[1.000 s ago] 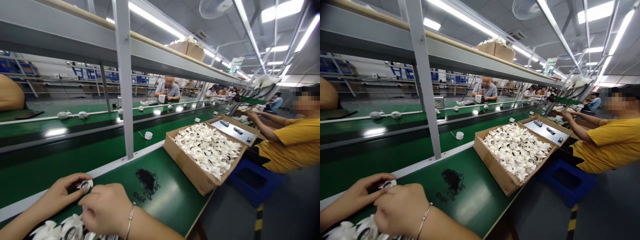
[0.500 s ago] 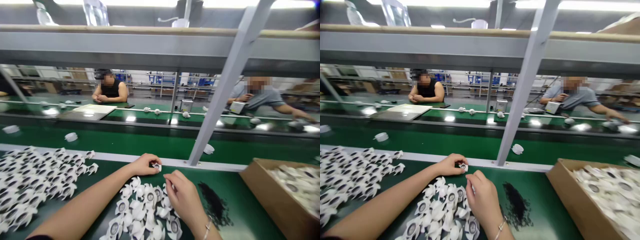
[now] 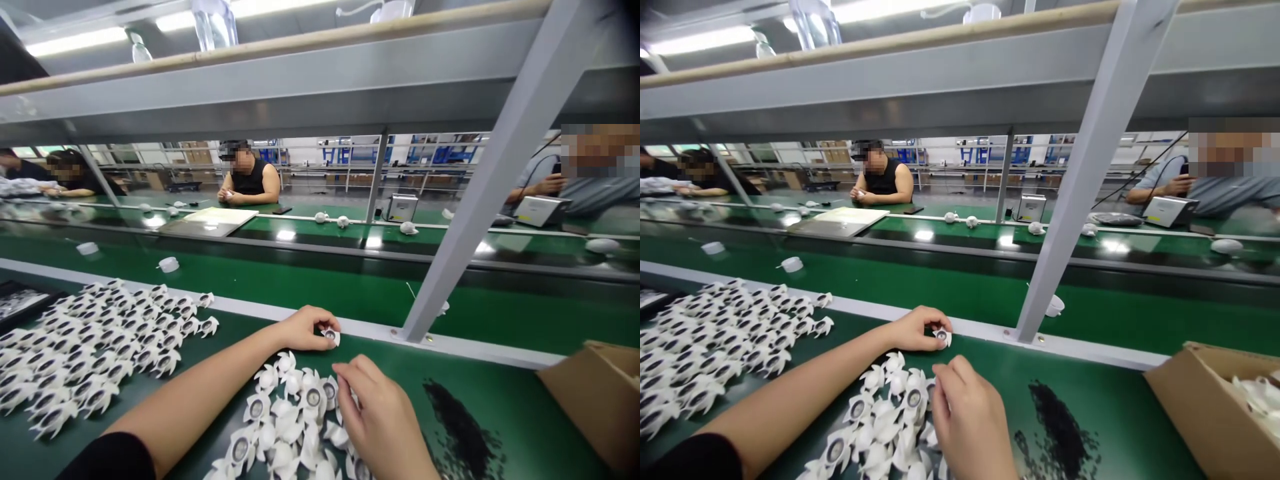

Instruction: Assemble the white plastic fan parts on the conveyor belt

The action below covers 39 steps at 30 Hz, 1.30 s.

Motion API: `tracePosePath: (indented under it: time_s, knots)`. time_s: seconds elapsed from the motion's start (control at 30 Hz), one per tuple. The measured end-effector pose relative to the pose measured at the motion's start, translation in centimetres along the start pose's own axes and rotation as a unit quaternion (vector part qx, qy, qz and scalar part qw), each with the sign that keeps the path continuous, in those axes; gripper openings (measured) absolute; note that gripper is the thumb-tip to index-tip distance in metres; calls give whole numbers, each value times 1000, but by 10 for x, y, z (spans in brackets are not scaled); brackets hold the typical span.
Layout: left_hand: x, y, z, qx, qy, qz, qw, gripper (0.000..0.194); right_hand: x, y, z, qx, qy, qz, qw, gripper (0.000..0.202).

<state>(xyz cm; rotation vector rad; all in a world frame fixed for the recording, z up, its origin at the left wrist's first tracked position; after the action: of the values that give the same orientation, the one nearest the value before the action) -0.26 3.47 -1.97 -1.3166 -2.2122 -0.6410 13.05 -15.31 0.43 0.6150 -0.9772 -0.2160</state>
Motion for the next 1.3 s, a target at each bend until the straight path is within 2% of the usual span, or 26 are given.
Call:
tracePosePath:
  time_s: [0.43, 0.7, 0.8, 0.9, 1.17, 1.3]
  knots:
    - [-3, 0, 8, -1, -8, 1, 1000, 31, -4, -2, -8, -19, 1, 9, 1000, 23]
    - [-3, -4, 12, -8, 9, -19, 1000, 36, 0, 0, -31, -47, 71, -19, 996, 20]
    - [-2, -5, 11, -17, 14, -29, 999, 36, 0, -1, -45, -65, 59, -40, 995, 19]
    - [-2, -6, 12, -24, 15, -34, 999, 35, -2, -2, -53, -76, 41, -34, 996, 20]
    - [-2, -4, 16, -27, 9, -27, 999, 35, -1, 0, -31, -51, 42, 2, 998, 20]
    - [-1, -4, 17, -29, 8, -16, 999, 35, 10, -1, -36, -66, 26, -19, 997, 21]
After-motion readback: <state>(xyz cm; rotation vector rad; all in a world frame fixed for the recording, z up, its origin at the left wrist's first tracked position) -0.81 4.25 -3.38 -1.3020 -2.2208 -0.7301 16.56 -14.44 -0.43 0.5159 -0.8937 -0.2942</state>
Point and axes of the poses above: each hand's wrist, its own y-axis towards the middle knuckle, its own x-axis out of the back of the hand, z = x × y, the point moved 1 cm from there along y, towards the middle knuckle, and after that the axes turned 3 degrees about z, right-handed, at the moved point
